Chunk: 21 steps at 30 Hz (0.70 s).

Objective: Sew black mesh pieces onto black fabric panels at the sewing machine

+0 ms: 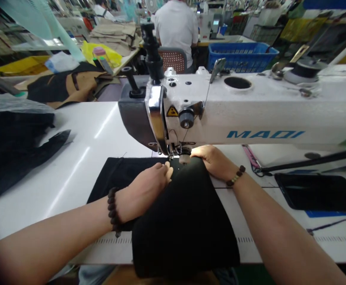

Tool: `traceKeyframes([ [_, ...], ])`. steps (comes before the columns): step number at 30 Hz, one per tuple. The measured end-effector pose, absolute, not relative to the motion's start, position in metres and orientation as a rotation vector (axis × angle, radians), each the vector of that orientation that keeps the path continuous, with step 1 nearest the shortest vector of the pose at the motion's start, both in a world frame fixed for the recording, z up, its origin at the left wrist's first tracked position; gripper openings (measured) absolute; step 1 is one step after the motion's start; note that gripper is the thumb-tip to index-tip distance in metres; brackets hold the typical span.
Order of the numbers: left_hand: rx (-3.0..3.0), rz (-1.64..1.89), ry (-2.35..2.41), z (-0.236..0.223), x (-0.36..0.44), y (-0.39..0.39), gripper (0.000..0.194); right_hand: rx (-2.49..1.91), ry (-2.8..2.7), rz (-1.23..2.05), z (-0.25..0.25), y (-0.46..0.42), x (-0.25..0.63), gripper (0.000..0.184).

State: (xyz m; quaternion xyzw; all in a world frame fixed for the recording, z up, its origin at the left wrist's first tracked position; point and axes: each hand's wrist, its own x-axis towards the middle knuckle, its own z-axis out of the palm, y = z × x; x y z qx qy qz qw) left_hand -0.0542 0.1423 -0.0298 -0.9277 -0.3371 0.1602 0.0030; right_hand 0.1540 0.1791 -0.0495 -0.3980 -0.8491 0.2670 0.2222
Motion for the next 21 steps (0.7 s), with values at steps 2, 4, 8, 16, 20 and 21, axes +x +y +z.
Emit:
traceKeyframes([
  [2, -2.838, 0.472, -1.060, -0.038, -0.049, 0.139, 0.017, -1.099, -2.319, 0.748, -0.054, 0.180, 0.151, 0.022],
  [4, -2.798, 0.392, -1.048, -0.048, -0.047, 0.138, 0.019, -1.112, -2.307, 0.748, -0.056, 0.179, 0.148, 0.020],
  [8, -2.793, 0.245, -1.024, -0.061, -0.047, 0.136, 0.019, -1.157, -2.285, 0.759, -0.055, 0.177, 0.148, 0.020],
  [16, -2.838, 0.323, -1.099, -0.058, -0.040, 0.140, 0.021, -1.229, -2.232, 0.725, -0.067, 0.183, 0.148, 0.022],
  [20, -2.833, 0.326, -1.080, -0.043, -0.043, 0.133, 0.020, -1.415, -2.099, 0.596, -0.043, 0.169, 0.157, 0.026],
  [21, -2.831, 0.300, -1.077, -0.038, -0.045, 0.126, 0.021, -1.484, -2.017, 0.564, -0.032, 0.155, 0.163, 0.027],
])
